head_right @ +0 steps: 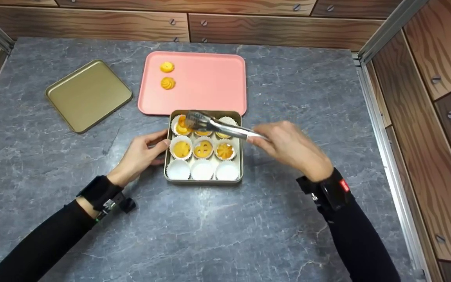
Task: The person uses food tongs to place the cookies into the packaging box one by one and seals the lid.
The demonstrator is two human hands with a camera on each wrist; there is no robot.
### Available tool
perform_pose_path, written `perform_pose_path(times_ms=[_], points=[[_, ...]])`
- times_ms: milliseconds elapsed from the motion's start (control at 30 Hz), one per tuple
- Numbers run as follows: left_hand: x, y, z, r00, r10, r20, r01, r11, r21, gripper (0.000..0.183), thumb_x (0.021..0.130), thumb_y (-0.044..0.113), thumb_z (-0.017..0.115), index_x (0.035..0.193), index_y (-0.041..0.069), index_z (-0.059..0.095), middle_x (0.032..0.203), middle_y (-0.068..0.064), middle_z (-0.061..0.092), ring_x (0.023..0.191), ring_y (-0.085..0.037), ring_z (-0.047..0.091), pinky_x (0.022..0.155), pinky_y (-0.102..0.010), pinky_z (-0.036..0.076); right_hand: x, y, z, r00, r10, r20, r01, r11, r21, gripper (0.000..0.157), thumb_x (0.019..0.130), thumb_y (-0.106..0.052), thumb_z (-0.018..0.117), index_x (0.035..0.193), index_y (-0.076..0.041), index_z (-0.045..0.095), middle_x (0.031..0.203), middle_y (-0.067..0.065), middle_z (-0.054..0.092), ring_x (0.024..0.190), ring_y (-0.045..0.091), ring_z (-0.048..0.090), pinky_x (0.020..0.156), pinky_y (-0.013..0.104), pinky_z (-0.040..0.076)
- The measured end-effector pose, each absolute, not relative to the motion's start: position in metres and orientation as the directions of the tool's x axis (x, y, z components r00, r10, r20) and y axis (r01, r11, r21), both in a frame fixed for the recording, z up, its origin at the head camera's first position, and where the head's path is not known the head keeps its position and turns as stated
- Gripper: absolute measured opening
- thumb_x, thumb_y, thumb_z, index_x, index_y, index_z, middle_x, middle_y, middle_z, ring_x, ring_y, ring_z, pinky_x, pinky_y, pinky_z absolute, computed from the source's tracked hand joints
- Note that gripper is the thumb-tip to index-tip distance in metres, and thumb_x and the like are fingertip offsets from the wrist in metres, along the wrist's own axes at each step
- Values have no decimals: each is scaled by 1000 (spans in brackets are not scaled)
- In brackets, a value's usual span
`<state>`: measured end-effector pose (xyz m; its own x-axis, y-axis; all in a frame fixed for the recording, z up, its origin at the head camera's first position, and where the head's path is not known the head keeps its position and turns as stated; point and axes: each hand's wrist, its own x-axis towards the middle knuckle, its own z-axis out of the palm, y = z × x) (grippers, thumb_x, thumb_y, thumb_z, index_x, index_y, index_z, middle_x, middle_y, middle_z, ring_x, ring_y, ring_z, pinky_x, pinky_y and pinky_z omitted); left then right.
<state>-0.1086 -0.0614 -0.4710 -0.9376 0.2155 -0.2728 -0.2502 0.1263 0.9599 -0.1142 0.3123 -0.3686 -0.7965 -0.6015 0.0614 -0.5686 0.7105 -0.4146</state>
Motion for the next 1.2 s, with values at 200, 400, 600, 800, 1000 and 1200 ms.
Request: perform_pose_path(times_ms=[200,400,600,800,1000,1200], points=[[-109,-62,-471,-939,228,-259,-238,118,964,58,102,19,67,153,4,46,153,-21,50,108,-26,73,81,-30,66,-98,311,-364,-755,-655,5,-584,669,-460,20,100,-19,70,116,-8,76,74,-10,64,52,-2,43,39,20,44],[-109,-62,-471,-937,236,-258,-236,117,965,58,102,19,67,154,4,45,154,-20,49,107,-25,73,82,-29,66,-87,304,-363,-722,-690,-45,-599,656,-459,12,100,-24,70,105,-14,76,76,-13,64,53,-3,46,43,18,47],[-109,-62,-471,-936,236,-260,-239,112,965,58,102,19,67,154,4,45,153,-20,51,108,-25,73,82,-30,66,-80,295,-363,-699,-713,-54,-635,654,-412,13,102,-29,68,94,-20,73,75,-16,61,55,-4,46,46,17,47],[-108,-62,-471,-936,237,-259,-239,109,965,58,103,19,66,154,5,45,151,-20,53,109,-25,72,83,-30,66,-75,285,-363,-695,-719,-15,-683,668,-296,23,103,-33,66,82,-25,62,70,-18,50,56,-3,42,48,18,42],[-108,-61,-471,-936,232,-265,-249,95,964,57,102,18,67,154,5,45,153,-19,51,110,-24,72,83,-30,66,-71,278,-364,-688,-725,-37,-696,674,-246,27,101,-34,68,79,-24,57,69,-17,47,57,0,40,49,18,38],[-107,-62,-470,-941,232,-245,-230,89,969,56,102,16,66,152,2,46,152,-20,52,111,-27,71,82,-31,66,-68,275,-364,-689,-725,-13,-705,674,-222,29,101,-33,69,78,-25,54,68,-17,45,54,-1,37,46,17,37]])
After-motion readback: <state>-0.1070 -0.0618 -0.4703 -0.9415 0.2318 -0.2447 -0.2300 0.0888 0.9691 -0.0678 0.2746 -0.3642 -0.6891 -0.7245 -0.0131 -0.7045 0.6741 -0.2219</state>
